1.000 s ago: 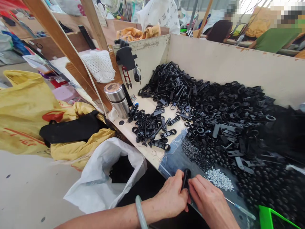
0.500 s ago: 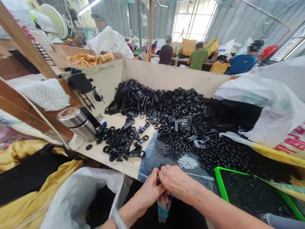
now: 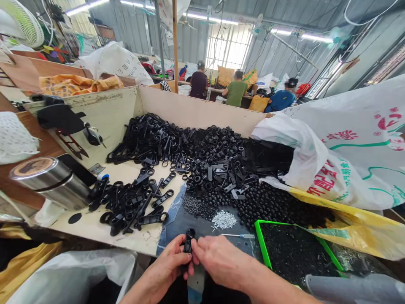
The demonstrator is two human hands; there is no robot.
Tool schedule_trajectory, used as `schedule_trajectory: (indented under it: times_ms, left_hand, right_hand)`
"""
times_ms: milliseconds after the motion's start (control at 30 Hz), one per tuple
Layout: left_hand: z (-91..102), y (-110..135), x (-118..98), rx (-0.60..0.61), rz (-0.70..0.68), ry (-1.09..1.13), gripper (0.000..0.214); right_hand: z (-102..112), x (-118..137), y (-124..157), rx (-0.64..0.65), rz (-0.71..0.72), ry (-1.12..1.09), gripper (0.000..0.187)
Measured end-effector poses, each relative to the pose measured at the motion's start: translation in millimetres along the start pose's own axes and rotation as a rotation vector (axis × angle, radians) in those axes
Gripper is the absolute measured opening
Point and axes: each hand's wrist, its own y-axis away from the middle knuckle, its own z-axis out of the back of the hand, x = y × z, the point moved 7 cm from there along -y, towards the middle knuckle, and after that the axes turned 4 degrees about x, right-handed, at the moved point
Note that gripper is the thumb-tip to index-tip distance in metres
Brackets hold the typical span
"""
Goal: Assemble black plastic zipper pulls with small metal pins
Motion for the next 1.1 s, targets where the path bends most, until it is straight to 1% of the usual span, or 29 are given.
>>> schedule_trajectory:
  times_ms: [67,167,200,267,300,367,400,467,500,533,567,600,633,667,700,767,833,900,933,1000,1033,1100]
  left_hand:
    - [-1.3,-0.2,-1.9,-0.008,-0.018,-0.014,0.042]
    - [-7.8,-1.1,-8.3,-0.012,-0.041,-0.037,0.045]
    - [-9.9,-1.4,-11.3,-0.020,-0.049,-0.035,0.045]
    - [-13.0,-2.4,-17.5,-0.038,-0.060,-0.020,0.045]
    - [-13.5,-2.9,-20.8,-0.050,-0.069,-0.010,0.046]
    - [-12.5,-3.3,-27.7,-0.077,-0.100,0.014,0.048]
    - [-11.8,-3.3,-30.9,-0.085,-0.120,0.029,0.048]
    - [-11.0,-3.1,-35.9,-0.094,-0.157,0.059,0.046]
    - [-11.4,-3.2,-37.5,-0.098,-0.172,0.072,0.044]
    - [-12.5,-3.5,-38.7,-0.100,-0.188,0.085,0.041]
    - [-14.4,-4.2,-39.5,-0.102,-0.202,0.097,0.038]
    - [-16.9,-5.5,-39.7,-0.105,-0.211,0.110,0.034]
    - [-19.8,-7.1,-39.7,-0.107,-0.221,0.126,0.031]
    - [-22.6,-9.1,-39.5,-0.110,-0.231,0.144,0.031]
    - [-24.5,-11.3,-38.9,-0.123,-0.241,0.162,0.034]
    - [-23.3,-15.3,-36.2,-0.194,-0.249,0.193,0.041]
    - [-17.0,-17.6,-32.5,-0.292,-0.255,0.203,0.047]
    - [-10.5,-18.4,-30.1,-0.361,-0.276,0.192,0.049]
    - [-8.3,-18.6,-29.7,-0.379,-0.291,0.186,0.049]
    - [-6.3,-18.9,-29.0,-0.395,-0.311,0.184,0.049]
    - [-6.6,-19.0,-28.9,-0.397,-0.316,0.188,0.049]
    - [-8.8,-18.5,-30.4,-0.395,-0.337,0.196,0.048]
  right_hand:
    - [6.7,-43.5,0.0,-0.098,-0.188,-0.037,0.010]
    - [10.0,-122.0,4.3,-0.282,-0.587,-0.056,0.024]
    - [7.3,-142.6,5.4,-0.323,-0.675,-0.076,0.025]
    - [-1.5,-170.9,5.2,-0.360,-0.756,-0.151,0.021]
    - [-5.6,-178.9,5.5,-0.372,-0.762,-0.204,0.018]
    - [-9.9,-184.2,10.3,-0.402,-0.751,-0.326,0.021]
    - [-10.0,-182.1,15.5,-0.427,-0.746,-0.389,0.023]
    - [-9.0,-169.5,30.3,-0.497,-0.761,-0.518,0.027]
    - [-9.8,-158.6,37.8,-0.526,-0.773,-0.586,0.030]
    - [-13.1,-146.1,45.2,-0.567,-0.799,-0.703,0.035]
    - [-24.3,-134.5,55.0,-0.680,-0.876,-1.029,0.036]
    - [-39.7,-117.6,59.1,-0.733,-0.940,-1.340,0.037]
    - [-53.4,-97.8,58.9,-0.750,-0.979,-1.567,0.039]
    - [-64.6,-77.8,55.4,-0.749,-0.987,-1.736,0.039]
    - [-74.0,-59.5,50.4,-0.735,-0.983,-1.857,0.039]
    - [-88.2,-32.7,41.9,-0.714,-0.977,-1.976,0.040]
    - [-95.8,-20.6,39.3,-0.704,-0.976,-1.951,0.040]
    - [-93.5,-22.0,42.9,-0.707,-0.940,-1.756,0.036]
    - [-88.2,-25.4,45.0,-0.702,-0.892,-1.599,0.033]
    - [-72.8,-31.5,46.8,-0.676,-0.747,-1.226,0.029]
    - [-64.9,-32.8,46.5,-0.666,-0.663,-1.043,0.029]
    - [-53.2,-32.0,44.6,-0.651,-0.510,-0.749,0.037]
